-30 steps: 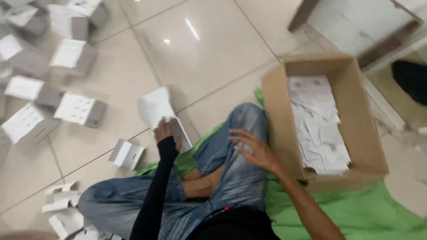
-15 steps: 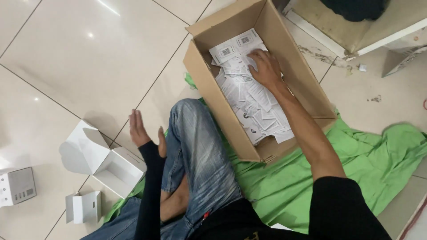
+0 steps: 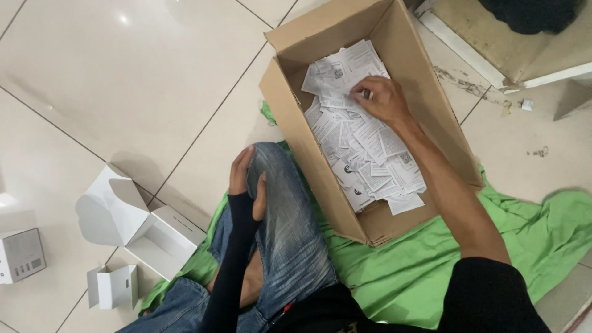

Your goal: The person packs instruction manuals and product documentation into small white cardboard boxes.

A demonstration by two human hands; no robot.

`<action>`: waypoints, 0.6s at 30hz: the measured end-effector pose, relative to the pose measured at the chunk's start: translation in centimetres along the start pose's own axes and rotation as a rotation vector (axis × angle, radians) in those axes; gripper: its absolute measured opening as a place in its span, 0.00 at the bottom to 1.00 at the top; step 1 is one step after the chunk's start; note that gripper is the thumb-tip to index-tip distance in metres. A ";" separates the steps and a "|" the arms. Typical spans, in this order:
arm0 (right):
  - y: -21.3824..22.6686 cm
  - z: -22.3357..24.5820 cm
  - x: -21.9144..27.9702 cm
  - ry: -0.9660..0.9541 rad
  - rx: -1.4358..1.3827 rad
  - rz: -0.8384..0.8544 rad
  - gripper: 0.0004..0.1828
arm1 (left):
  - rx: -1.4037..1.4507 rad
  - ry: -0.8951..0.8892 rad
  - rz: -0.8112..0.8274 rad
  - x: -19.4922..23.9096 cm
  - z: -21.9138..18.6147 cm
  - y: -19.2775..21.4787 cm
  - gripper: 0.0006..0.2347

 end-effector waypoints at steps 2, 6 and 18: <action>1.3 1.9 1.7 -0.297 -0.119 0.275 0.07 | 0.126 0.063 0.056 0.6 0.3 -1.4 0.23; 5.3 6.4 4.4 -0.428 -0.093 0.329 0.08 | 0.378 0.287 0.199 2.2 2.0 -5.4 0.19; 5.8 2.0 5.2 -0.530 -0.096 0.064 0.15 | 0.618 0.819 0.405 8.1 10.1 -11.5 0.19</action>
Point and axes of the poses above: each hand's wrist, its own x-axis away from the middle knuckle, its own y-axis out of the back of the hand, z = x × y, the point moved 8 cm from there along -x, towards the middle knuckle, and after that the axes turned 13 degrees about -z, right-handed, at the moved point
